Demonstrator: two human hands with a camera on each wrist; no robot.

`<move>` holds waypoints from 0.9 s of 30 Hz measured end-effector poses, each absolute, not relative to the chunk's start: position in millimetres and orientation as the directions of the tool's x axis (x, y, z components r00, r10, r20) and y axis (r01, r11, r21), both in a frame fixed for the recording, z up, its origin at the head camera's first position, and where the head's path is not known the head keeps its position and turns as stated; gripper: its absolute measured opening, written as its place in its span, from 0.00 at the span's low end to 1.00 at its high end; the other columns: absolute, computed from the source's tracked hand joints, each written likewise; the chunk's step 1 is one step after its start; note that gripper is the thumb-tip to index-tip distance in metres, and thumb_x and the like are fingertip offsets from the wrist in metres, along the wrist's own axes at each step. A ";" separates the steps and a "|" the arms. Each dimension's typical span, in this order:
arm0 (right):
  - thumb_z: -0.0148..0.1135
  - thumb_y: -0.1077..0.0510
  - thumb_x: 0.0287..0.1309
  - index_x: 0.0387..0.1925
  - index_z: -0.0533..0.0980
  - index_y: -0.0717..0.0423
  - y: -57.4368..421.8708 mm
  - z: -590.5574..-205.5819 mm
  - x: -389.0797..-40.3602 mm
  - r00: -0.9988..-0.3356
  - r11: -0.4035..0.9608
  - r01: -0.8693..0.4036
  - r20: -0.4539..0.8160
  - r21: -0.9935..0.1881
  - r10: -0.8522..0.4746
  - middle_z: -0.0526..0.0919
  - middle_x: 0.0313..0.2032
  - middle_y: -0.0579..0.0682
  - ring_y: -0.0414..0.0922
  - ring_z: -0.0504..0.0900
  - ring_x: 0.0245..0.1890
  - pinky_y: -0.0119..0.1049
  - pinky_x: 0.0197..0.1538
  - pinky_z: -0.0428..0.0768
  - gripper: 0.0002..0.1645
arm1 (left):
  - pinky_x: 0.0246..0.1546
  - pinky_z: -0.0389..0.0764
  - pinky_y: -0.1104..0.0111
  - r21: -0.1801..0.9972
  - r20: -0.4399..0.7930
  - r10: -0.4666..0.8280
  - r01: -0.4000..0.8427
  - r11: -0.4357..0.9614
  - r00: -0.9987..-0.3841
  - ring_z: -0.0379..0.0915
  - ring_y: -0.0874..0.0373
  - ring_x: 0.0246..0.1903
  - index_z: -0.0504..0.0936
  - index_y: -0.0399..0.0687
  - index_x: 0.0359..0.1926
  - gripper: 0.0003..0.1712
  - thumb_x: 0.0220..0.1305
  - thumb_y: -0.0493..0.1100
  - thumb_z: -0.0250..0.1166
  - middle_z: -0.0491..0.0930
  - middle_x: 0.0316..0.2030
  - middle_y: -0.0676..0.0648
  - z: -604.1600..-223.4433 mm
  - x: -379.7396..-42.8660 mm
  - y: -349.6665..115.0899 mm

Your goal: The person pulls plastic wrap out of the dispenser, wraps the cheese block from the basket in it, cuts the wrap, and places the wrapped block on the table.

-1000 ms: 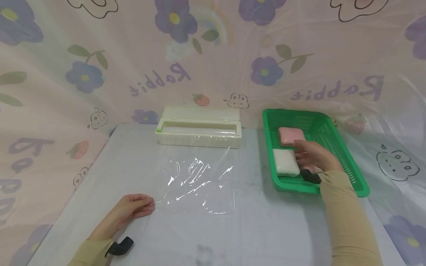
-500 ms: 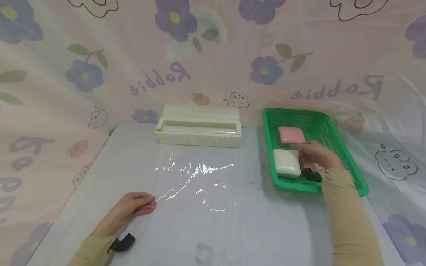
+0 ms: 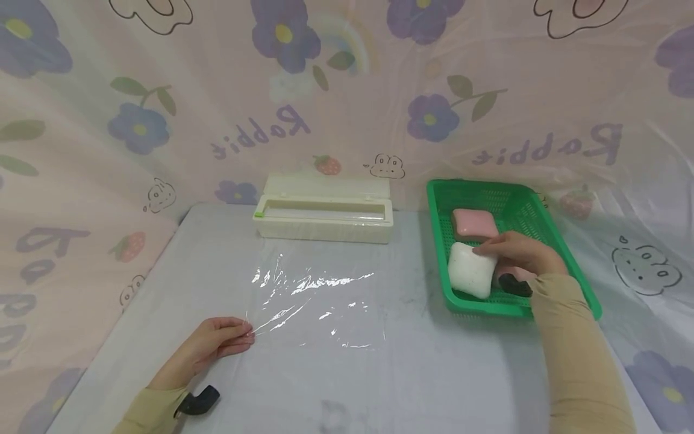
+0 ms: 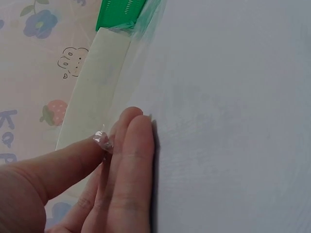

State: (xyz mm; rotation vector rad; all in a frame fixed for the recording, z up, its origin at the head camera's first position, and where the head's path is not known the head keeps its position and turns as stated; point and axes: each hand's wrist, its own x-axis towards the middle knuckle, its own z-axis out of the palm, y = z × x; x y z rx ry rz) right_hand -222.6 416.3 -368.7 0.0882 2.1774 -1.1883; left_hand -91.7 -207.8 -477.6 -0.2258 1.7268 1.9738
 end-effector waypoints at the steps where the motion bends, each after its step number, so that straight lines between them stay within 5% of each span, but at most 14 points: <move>1: 0.55 0.50 0.68 0.59 0.66 0.73 417.2 -368.6 -221.8 -0.787 0.585 0.341 -0.564 -0.736 -0.251 0.81 0.38 0.57 0.51 0.82 0.35 0.49 0.43 0.82 0.32 | 0.43 0.82 0.63 0.878 -0.445 0.255 -0.474 -0.064 -0.859 0.83 0.52 0.37 0.72 0.19 0.50 0.17 0.66 0.32 0.60 0.83 0.37 0.37 -477.7 -91.6 -207.7; 13: 0.53 0.51 0.70 0.62 0.62 0.75 425.7 -362.4 -214.0 -0.775 0.608 0.293 -0.556 -0.738 -0.300 0.80 0.45 0.56 0.50 0.81 0.44 0.46 0.46 0.82 0.33 | 0.44 0.82 0.61 0.883 -0.439 0.257 -0.466 -0.050 -0.861 0.82 0.51 0.39 0.70 0.18 0.51 0.20 0.66 0.33 0.61 0.82 0.39 0.37 -479.1 -91.1 -208.7; 21: 0.51 0.53 0.71 0.66 0.54 0.74 432.2 -357.5 -209.9 -0.862 0.513 0.278 -0.447 -0.812 -0.240 0.76 0.47 0.50 0.44 0.81 0.44 0.49 0.51 0.80 0.36 | 0.42 0.83 0.63 0.880 -0.444 0.251 -0.472 -0.062 -0.860 0.83 0.51 0.37 0.73 0.21 0.49 0.16 0.65 0.33 0.61 0.83 0.36 0.38 -480.1 -92.2 -207.7; 27: 0.52 0.56 0.70 0.51 0.71 0.54 425.6 -345.9 -206.2 -0.940 0.204 0.269 -0.303 -0.941 -0.156 0.76 0.45 0.39 0.39 0.81 0.41 0.39 0.44 0.83 0.11 | 0.42 0.82 0.62 0.882 -0.438 0.259 -0.467 -0.063 -0.861 0.83 0.51 0.38 0.74 0.23 0.48 0.15 0.65 0.33 0.61 0.83 0.37 0.37 -478.9 -91.1 -208.6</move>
